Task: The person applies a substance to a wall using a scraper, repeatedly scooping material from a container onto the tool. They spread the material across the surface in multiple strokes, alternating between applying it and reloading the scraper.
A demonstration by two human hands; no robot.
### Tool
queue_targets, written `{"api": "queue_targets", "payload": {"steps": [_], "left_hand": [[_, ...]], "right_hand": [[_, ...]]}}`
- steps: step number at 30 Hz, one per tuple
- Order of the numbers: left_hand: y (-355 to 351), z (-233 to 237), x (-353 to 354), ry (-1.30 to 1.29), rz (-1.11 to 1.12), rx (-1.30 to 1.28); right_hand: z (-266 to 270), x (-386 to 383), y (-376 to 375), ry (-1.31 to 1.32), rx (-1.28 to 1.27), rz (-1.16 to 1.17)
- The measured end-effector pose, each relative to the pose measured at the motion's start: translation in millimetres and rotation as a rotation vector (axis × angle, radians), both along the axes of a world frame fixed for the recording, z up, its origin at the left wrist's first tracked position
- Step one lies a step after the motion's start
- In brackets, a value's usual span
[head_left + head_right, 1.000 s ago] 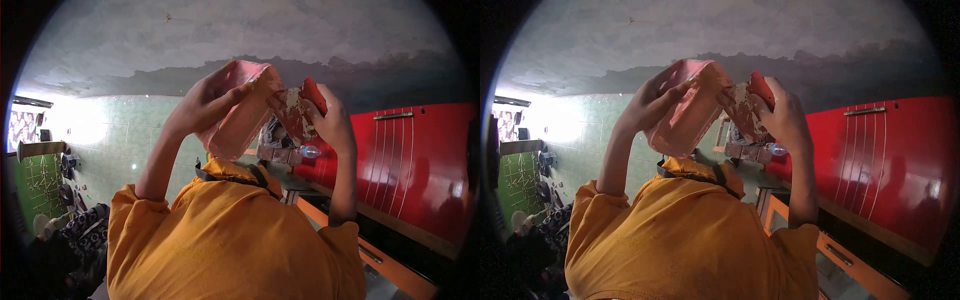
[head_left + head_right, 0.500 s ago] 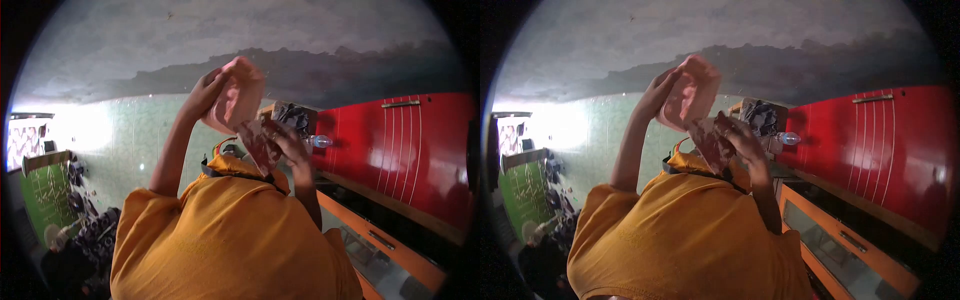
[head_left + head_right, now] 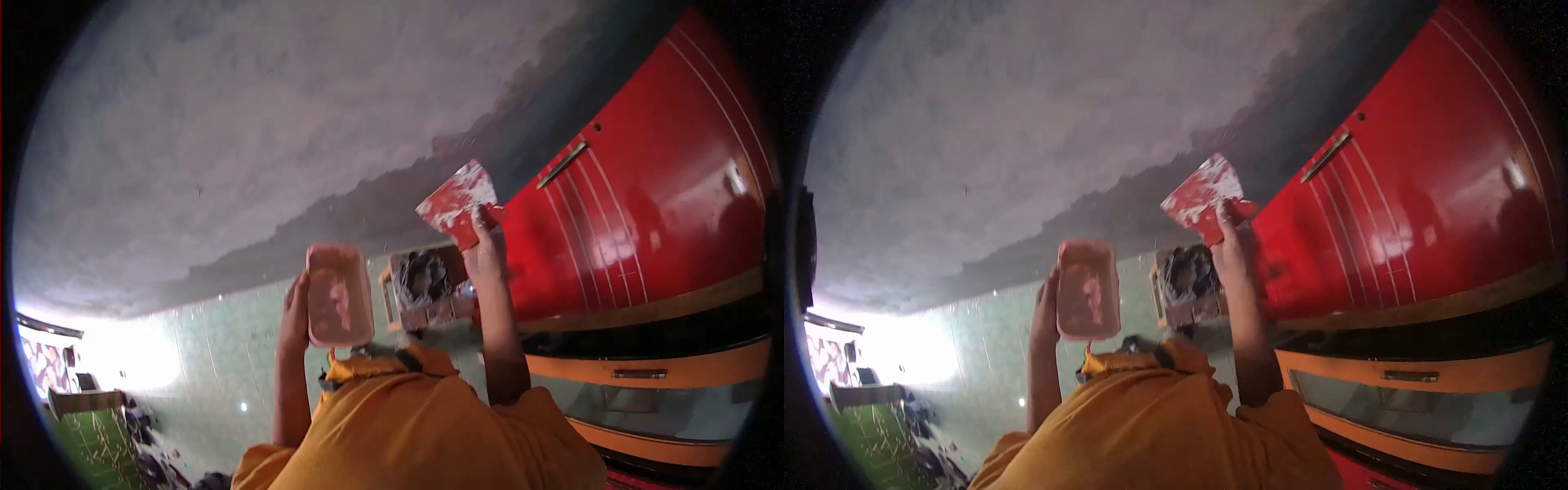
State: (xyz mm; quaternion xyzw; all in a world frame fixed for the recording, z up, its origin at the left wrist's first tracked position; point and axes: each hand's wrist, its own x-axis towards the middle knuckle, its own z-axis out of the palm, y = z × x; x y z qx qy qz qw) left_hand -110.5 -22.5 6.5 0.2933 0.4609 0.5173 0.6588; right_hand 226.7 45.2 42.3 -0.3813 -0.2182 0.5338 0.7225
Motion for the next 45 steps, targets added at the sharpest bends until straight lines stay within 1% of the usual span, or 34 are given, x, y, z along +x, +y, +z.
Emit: {"api": "queue_targets", "payload": {"steps": [3, 6, 7, 9, 12, 13, 15, 16, 17, 18, 19, 20, 22, 24, 25, 26, 27, 28, 30, 32, 33, 34, 36, 37, 39, 40, 42, 43, 44, 45], "left_hand": [[-1.3, 3.6, 22.5, 0.034, 0.014, 0.004], [-2.2, 12.1, 46.7, 0.05, 0.038, 0.031], [-2.8, 15.4, 56.1, 0.048, 0.051, 0.04], [-3.4, 18.9, 74.0, 0.031, 0.058, 0.037], [-4.3, 15.9, 92.8, 0.023, 0.077, 0.03], [-7.4, 16.2, 100.5, 0.021, 0.087, 0.031], [-11.4, 16.7, 113.2, 0.041, 0.096, 0.043], [-14.2, 15.8, 119.4, 0.061, 0.119, 0.046], [-17.6, 15.6, 124.6, 0.082, 0.139, 0.045], [-20.7, 15.2, 128.2, 0.104, 0.158, 0.046], [-23.4, 13.9, 131.5, 0.083, 0.188, 0.009], [-26.9, 10.2, 134.7, 0.053, 0.198, -0.004], [-32.5, 2.7, 136.5, -0.004, 0.215, -0.034], [-32.6, -15.6, 134.5, 0.024, 0.211, -0.006], [-34.5, -20.9, 134.8, 0.041, 0.206, 0.003], [-34.2, -14.2, 139.2, 0.043, 0.198, -0.02], [-31.0, -1.3, 145.0, 0.044, 0.19, -0.037], [-30.3, 6.1, 148.5, 0.048, 0.182, -0.054], [-31.2, 4.0, 151.9, 0.05, 0.193, -0.013], [-30.5, 5.6, 153.1, 0.042, 0.208, 0.005], [-30.7, 9.6, 155.6, 0.032, 0.214, -0.005], [-30.8, 12.1, 157.1, 0.024, 0.218, -0.013], [-31.2, 5.6, 157.5, 0.053, 0.21, 0.014], [-31.1, 3.5, 155.6, 0.071, 0.206, 0.027], [-30.6, 1.2, 157.7, 0.048, 0.201, 0.022], [-30.0, 0.8, 159.0, 0.036, 0.198, 0.018], [-31.0, 5.6, 167.0, 0.05, 0.203, 0.024], [-28.2, 9.5, 168.5, 0.057, 0.207, 0.037], [-25.6, 11.6, 168.9, 0.044, 0.215, 0.038], [-26.2, 12.4, 170.3, 0.03, 0.221, 0.033]], "right_hand": [[29.0, 58.6, 53.6, -0.473, 0.089, -0.242], [66.8, 110.6, 108.9, -1.038, 0.262, -0.416], [84.4, 122.1, 127.0, -1.17, 0.384, -0.466], [136.2, 132.5, 151.5, -1.432, 0.629, -0.561], [171.6, 129.3, 190.0, -1.628, 0.75, -0.764], [167.6, 131.1, 207.3, -1.69, 0.778, -0.76], [138.0, 132.2, 252.6, -1.815, 0.834, -0.757], [113.6, 123.1, 259.8, -1.859, 0.78, -0.761], [87.8, 117.7, 258.2, -1.837, 0.749, -0.696], [54.3, 116.6, 254.5, -1.855, 0.751, -0.685], [32.1, 117.5, 251.2, -1.877, 0.754, -0.671], [26.8, 121.4, 242.6, -1.839, 0.725, -0.576], [26.9, 127.6, 227.3, -1.756, 0.656, -0.391], [80.8, 132.7, 248.8, -1.533, 0.756, -0.518], [138.4, 128.3, 230.4, -1.644, 0.812, -0.677], [172.5, 129.9, 236.0, -1.702, 0.845, -0.703], [191.9, 130.1, 250.2, -1.771, 0.87, -0.775], [184.2, 128.0, 253.2, -1.812, 0.873, -0.754], [148.9, 122.7, 263.5, -1.891, 0.881, -0.718], [75.8, 118.8, 244.2, -1.967, 0.823, -0.543], [51.9, 120.9, 238.4, -1.997, 0.815, -0.469], [53.1, 126.9, 237.5, -1.901, 0.76, -0.352], [73.9, 137.2, 246.7, -1.696, 0.664, -0.141], [120.1, 135.4, 243.8, -1.581, 0.702, -0.242], [198.6, 144.0, 240.0, -1.732, 0.835, -0.655], [224.6, 146.0, 248.2, -1.778, 0.937, -0.822], [211.4, 137.2, 259.9, -1.828, 0.883, -0.769], [184.4, 133.6, 261.1, -1.884, 0.873, -0.729], [142.9, 130.0, 255.4, -1.941, 0.862, -0.689], [97.0, 127.8, 246.2, -2.006, 0.838, -0.58]]}}
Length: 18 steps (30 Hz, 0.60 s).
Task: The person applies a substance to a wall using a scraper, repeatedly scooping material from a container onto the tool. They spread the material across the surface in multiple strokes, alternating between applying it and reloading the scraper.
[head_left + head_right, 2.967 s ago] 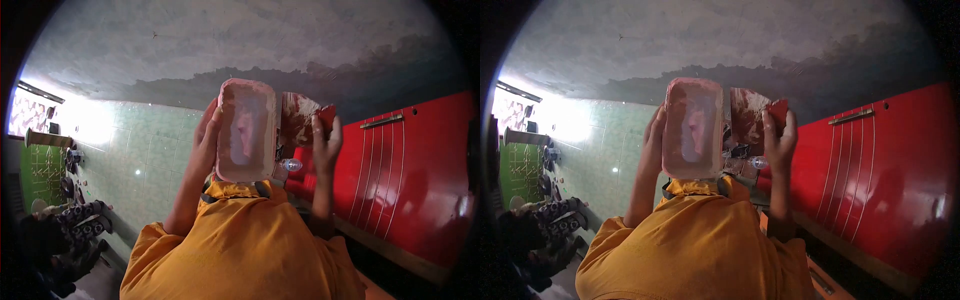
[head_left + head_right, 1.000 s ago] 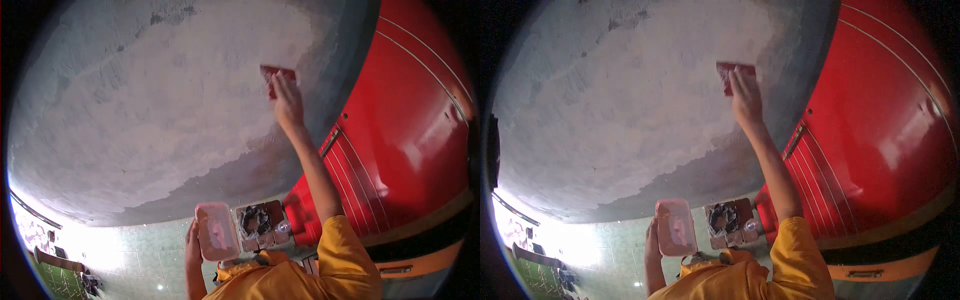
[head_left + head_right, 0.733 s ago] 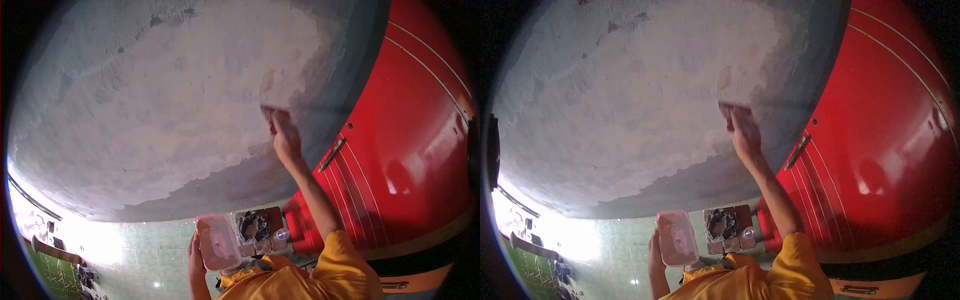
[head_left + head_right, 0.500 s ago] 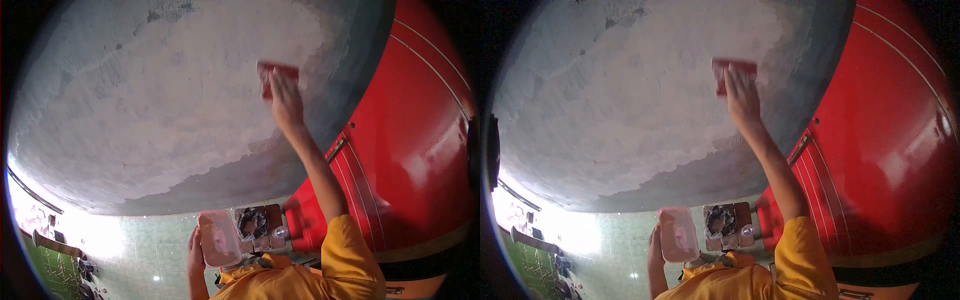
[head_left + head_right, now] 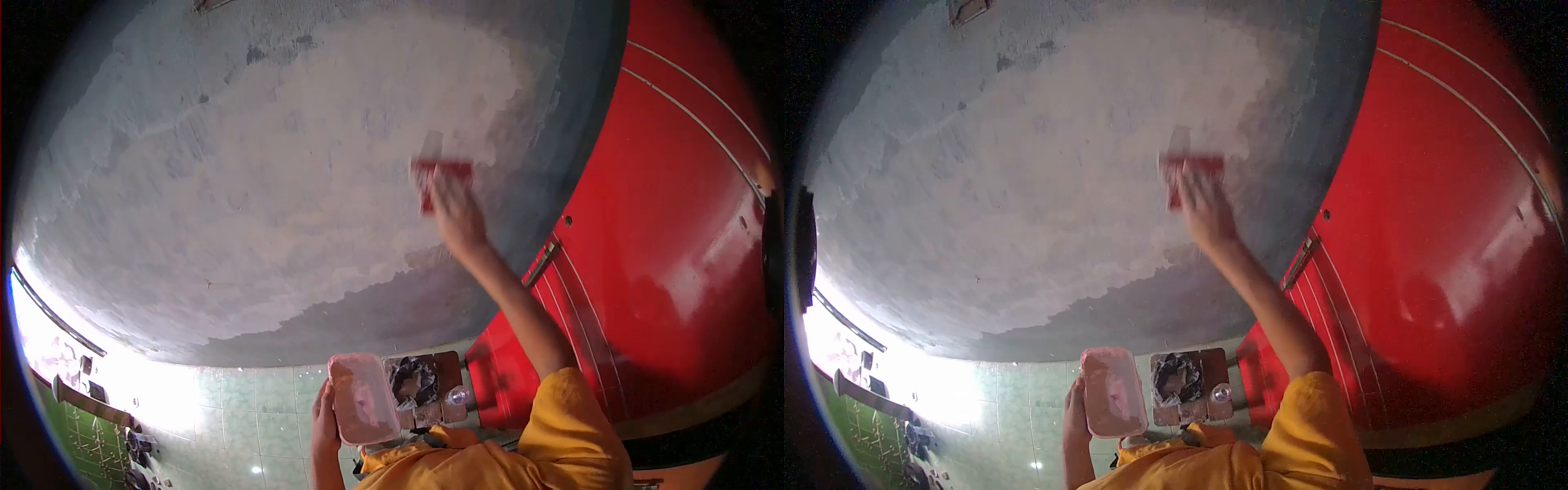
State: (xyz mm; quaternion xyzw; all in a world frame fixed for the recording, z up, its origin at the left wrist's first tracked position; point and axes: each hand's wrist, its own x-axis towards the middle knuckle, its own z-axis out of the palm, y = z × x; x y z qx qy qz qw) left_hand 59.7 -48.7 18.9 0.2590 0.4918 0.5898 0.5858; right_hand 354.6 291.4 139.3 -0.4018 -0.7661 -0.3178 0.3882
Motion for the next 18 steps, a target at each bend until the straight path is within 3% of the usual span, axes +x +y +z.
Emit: {"api": "queue_targets", "payload": {"steps": [1, 4, 7, 10, 15, 17, 18], "left_hand": [[-1.1, 0.5, 2.0, -0.017, 0.005, -0.004], [-0.7, -0.9, 1.1, -0.027, 0.019, 0.004], [1.3, 8.1, 4.8, 0.021, 0.021, -0.002], [3.0, 4.6, 6.6, 0.002, -0.007, 0.019], [4.8, 5.1, 7.4, -0.006, 0.047, 0.146], [0.9, 0.9, 8.9, -0.02, 0.097, 0.161], [3.9, 6.6, 9.8, -0.03, 0.122, 0.159]], "right_hand": [[-32.2, 0.1, -10.1, -0.06, -0.088, 0.0], [-35.1, 20.0, -14.3, -0.009, -0.395, 0.092], [88.2, 23.1, -18.1, 0.233, -0.271, 0.163], [147.3, 22.2, -8.4, 0.136, 0.214, 0.004], [4.7, 4.4, -17.7, -0.103, 0.013, 0.005], [-53.2, 6.1, -28.9, 0.064, -0.365, 0.205], [-53.8, 0.2, -45.2, 0.238, -0.444, 0.236]]}}
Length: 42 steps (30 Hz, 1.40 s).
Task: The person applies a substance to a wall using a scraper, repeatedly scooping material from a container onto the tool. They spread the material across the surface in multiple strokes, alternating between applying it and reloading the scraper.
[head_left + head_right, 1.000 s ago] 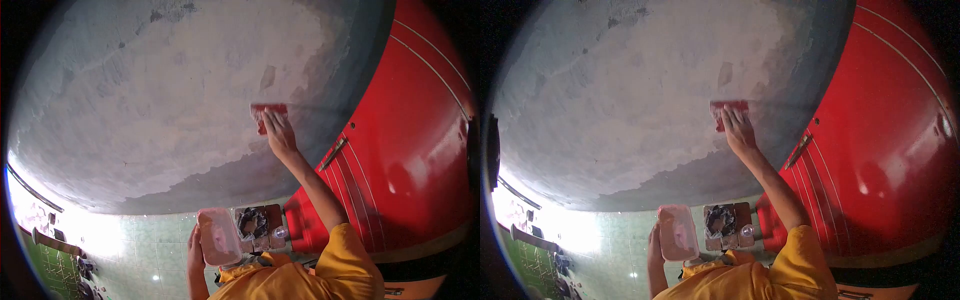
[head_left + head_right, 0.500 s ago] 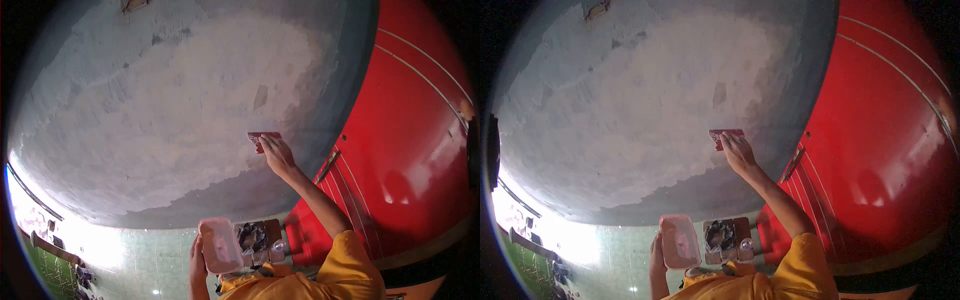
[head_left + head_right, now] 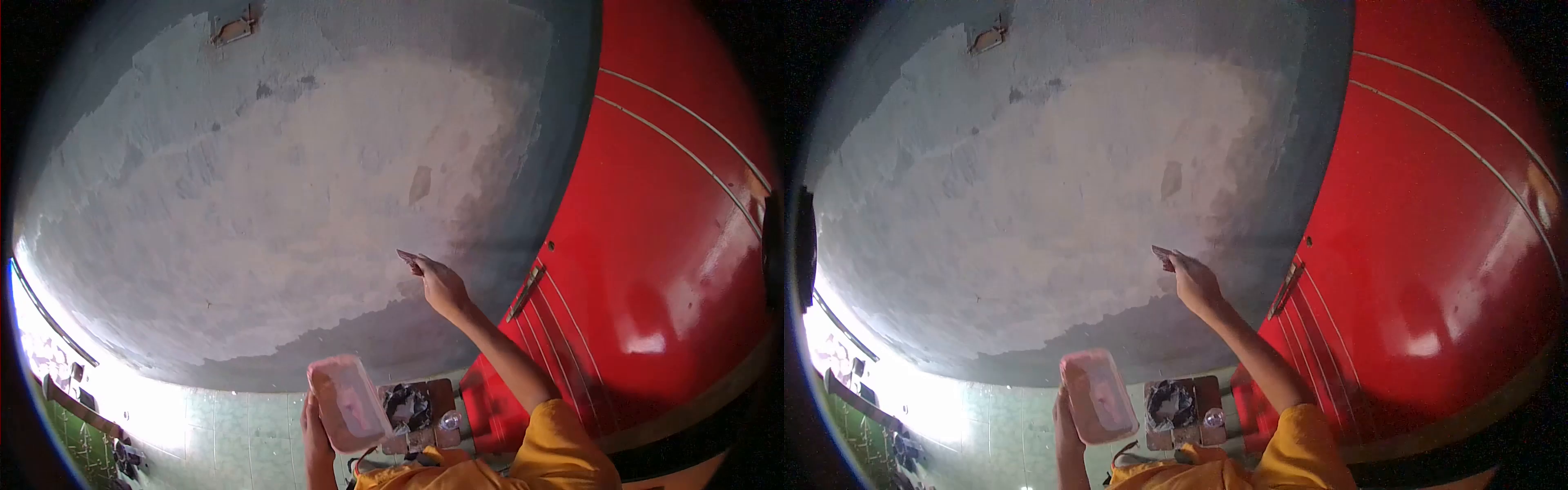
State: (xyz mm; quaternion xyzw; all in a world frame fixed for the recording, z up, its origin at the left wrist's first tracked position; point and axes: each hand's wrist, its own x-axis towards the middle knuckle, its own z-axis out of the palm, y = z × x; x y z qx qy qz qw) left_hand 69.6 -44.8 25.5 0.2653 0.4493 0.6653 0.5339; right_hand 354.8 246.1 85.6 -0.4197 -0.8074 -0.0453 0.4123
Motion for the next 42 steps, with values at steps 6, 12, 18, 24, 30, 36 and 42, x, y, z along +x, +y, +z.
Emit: {"api": "queue_targets", "payload": {"steps": [6, 12, 18, 24, 30, 36, 42], "left_hand": [[25.4, 50.4, -2.7, 0.035, 0.073, 0.018], [27.5, 45.4, -30.8, 0.194, 0.108, 0.138], [11.8, 22.0, -54.2, 0.129, 0.101, 0.145], [2.8, -5.7, -56.0, 0.208, 0.153, 0.225], [-13.8, -33.6, -53.3, 0.228, 0.247, 0.194], [-23.0, -33.5, -60.2, 0.138, 0.197, 0.196], [-29.3, -60.2, -71.6, 0.047, 0.089, 0.231]], "right_hand": [[31.9, -47.6, -111.4, 0.756, -0.502, 0.196], [8.4, -86.8, -188.3, 0.992, -1.05, 0.293], [5.1, -77.5, -194.9, 0.932, -0.741, 0.075], [45.1, -136.6, -239.0, 0.52, -0.491, 0.23], [24.6, -202.3, -261.6, 0.071, -0.364, 0.146], [6.6, -223.8, -278.1, 0.052, -0.431, 0.186], [3.9, -239.5, -285.2, 0.04, -0.355, 0.17]]}}
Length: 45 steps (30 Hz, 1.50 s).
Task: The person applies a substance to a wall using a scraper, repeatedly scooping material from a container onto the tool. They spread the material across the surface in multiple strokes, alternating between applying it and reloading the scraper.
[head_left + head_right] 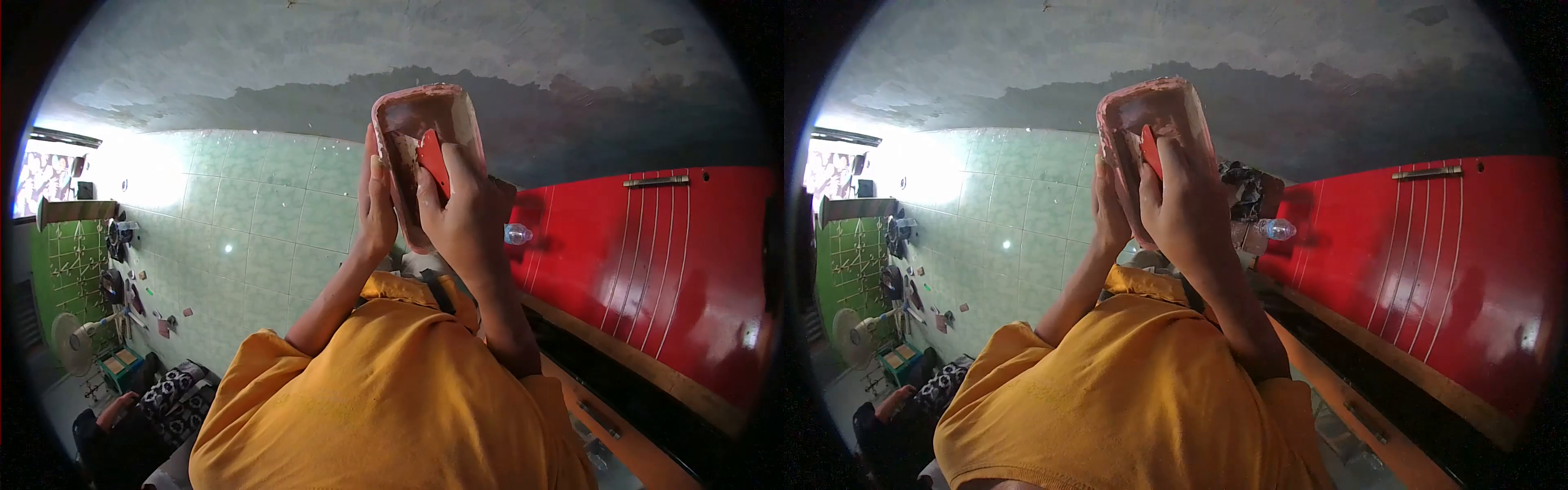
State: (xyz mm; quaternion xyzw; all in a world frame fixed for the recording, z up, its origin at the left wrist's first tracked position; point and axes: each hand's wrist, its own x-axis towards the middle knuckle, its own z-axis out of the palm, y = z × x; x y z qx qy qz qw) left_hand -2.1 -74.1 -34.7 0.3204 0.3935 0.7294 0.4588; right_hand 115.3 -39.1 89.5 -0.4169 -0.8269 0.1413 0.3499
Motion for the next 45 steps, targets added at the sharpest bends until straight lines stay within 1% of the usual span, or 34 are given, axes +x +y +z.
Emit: {"api": "queue_targets", "payload": {"steps": [4, 7, 8, 11, 13, 15, 16, 19, 20, 22, 23, 25, 26, 28, 30, 32, 34, 35, 36, 37, 39, 40, 41, 42, 43, 45], "left_hand": [[1.1, 7.7, -0.1, -0.051, -0.04, 0.018], [2.5, 15.4, 0.0, -0.05, -0.07, 0.055], [2.4, 13.4, 0.3, -0.049, -0.081, 0.038], [1.9, 7.3, -1.0, -0.024, -0.107, -0.025], [3.5, 9.2, -3.8, 0.025, -0.113, -0.078], [3.9, 11.8, -5.5, -0.024, -0.141, -0.105], [3.2, 12.9, -5.6, -0.049, -0.158, -0.118], [2.4, 8.9, -3.1, -0.111, -0.172, -0.155], [3.1, 13.2, -1.7, -0.112, -0.186, -0.163], [6.0, 18.2, 3.8, -0.123, -0.198, -0.186], [8.0, 24.8, 8.0, -0.088, -0.203, -0.175], [11.8, 41.8, 17.1, -0.018, -0.214, -0.147], [12.7, 28.1, 18.1, -0.158, -0.197, -0.21], [11.7, 11.7, 24.8, 0.047, -0.117, -0.21], [18.5, 16.1, 36.3, -0.277, -0.167, -0.263], [30.0, 31.6, 56.1, -0.361, -0.171, -0.277], [28.0, 56.9, 76.7, -0.278, -0.141, -0.277], [24.6, 48.2, 79.0, -0.231, -0.169, -0.265], [27.4, 39.0, 81.9, -0.185, -0.187, -0.256], [32.8, 41.2, 89.9, -0.23, -0.199, -0.249], [43.2, 48.3, 107.8, -0.321, -0.218, -0.253], [39.6, 55.7, 101.4, -0.28, -0.209, -0.242], [41.8, 54.6, 105.0, -0.235, -0.194, -0.238], [44.6, 53.4, 108.9, -0.19, -0.177, -0.24], [41.2, 64.8, 109.6, -0.188, -0.153, -0.221], [43.7, 74.6, 120.7, -0.176, -0.101, -0.201]], "right_hand": [[2.9, 2.3, -1.0, 0.075, -0.093, 0.003], [5.5, 7.7, 2.2, 0.206, -0.237, 0.006], [5.6, 12.2, 4.4, 0.235, -0.317, 0.016], [-3.0, 23.8, 12.5, 0.344, -0.406, 0.044], [-9.2, 40.0, 17.1, 0.356, -0.458, 0.004], [-14.2, 55.7, 19.7, 0.415, -0.457, -0.044], [-12.8, 62.9, 18.2, 0.554, -0.607, -0.041], [-12.1, 80.3, 14.8, 0.765, -0.735, -0.096], [-15.5, 88.6, 15.4, 0.825, -0.821, -0.103], [-24.8, 99.4, 16.9, 0.938, -0.881, -0.127], [-29.8, 105.8, 18.5, 0.995, -0.908, -0.136], [-44.0, 122.4, 21.0, 0.97, -0.902, -0.226], [-48.0, 131.7, 22.7, 0.96, -0.892, -0.27], [-44.9, 144.4, 23.6, 1.108, -0.971, -0.383], [-38.7, 169.0, 35.3, 1.253, -0.962, -0.448], [-37.3, 202.7, 57.9, 1.386, -0.913, -0.461], [-27.9, 249.7, 100.7, 1.379, -0.647, -0.4], [-16.9, 271.8, 118.6, 1.37, -0.53, -0.37], [11.9, 291.0, 142.0, 1.272, -0.347, -0.369], [49.9, 307.2, 169.1, 1.169, -0.171, -0.365], [113.5, 336.5, 223.7, 0.762, 0.196, -0.498], [159.9, 327.8, 239.7, 0.557, 0.515, -0.474], [194.3, 328.0, 259.9, 0.344, 0.817, -0.448], [226.4, 322.2, 274.2, 0.243, 0.926, -0.455], [267.7, 309.9, 279.4, 0.136, 1.042, -0.459], [296.3, 311.2, 324.4, -0.046, 1.14, -0.424]]}}
